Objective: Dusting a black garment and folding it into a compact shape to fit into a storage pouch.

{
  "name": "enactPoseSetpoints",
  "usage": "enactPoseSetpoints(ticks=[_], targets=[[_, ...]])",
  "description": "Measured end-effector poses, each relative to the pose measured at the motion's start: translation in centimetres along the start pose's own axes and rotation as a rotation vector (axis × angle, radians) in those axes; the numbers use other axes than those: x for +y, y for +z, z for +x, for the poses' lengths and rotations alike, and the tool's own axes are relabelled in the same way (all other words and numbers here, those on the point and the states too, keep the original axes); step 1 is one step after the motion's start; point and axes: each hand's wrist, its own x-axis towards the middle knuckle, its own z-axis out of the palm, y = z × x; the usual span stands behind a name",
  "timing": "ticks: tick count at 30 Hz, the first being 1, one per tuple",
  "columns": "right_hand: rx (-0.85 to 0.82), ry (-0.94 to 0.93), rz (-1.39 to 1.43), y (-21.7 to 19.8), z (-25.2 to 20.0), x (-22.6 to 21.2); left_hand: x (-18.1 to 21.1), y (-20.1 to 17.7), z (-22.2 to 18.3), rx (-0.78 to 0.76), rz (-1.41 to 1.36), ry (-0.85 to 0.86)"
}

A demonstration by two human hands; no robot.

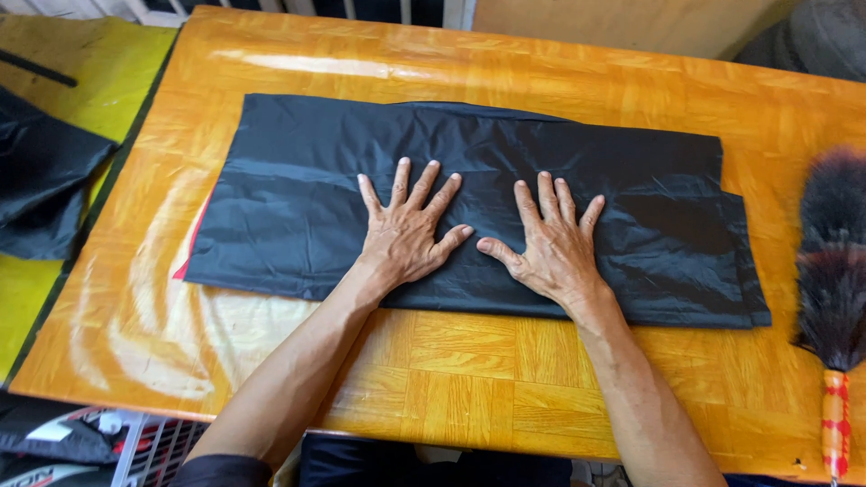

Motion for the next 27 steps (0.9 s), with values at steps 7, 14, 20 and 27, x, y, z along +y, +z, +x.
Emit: enactPoseSetpoints(ticks=[7, 14, 20, 27], targets=[[-0.097, 0.031, 0.097, 1.1, 1.0, 0.2, 0.3, -0.7, 0.2, -0.055, -0.004, -0.021], [0.008, -0.242, 0.094, 2.3, 5.9, -1.7, 0.0, 0.0, 0.1, -0.051, -0.012, -0.041], [0.058, -0.277, 0.083, 5.9, 12.3, -2.5, -0.2, 0.4, 0.4, -0.066, 0.003, -0.051], [0.103, 0.093, -0.069, 3.5, 12.6, -0.3, 0.0, -0.2, 0.1, -0.054, -0.022, -0.047]])
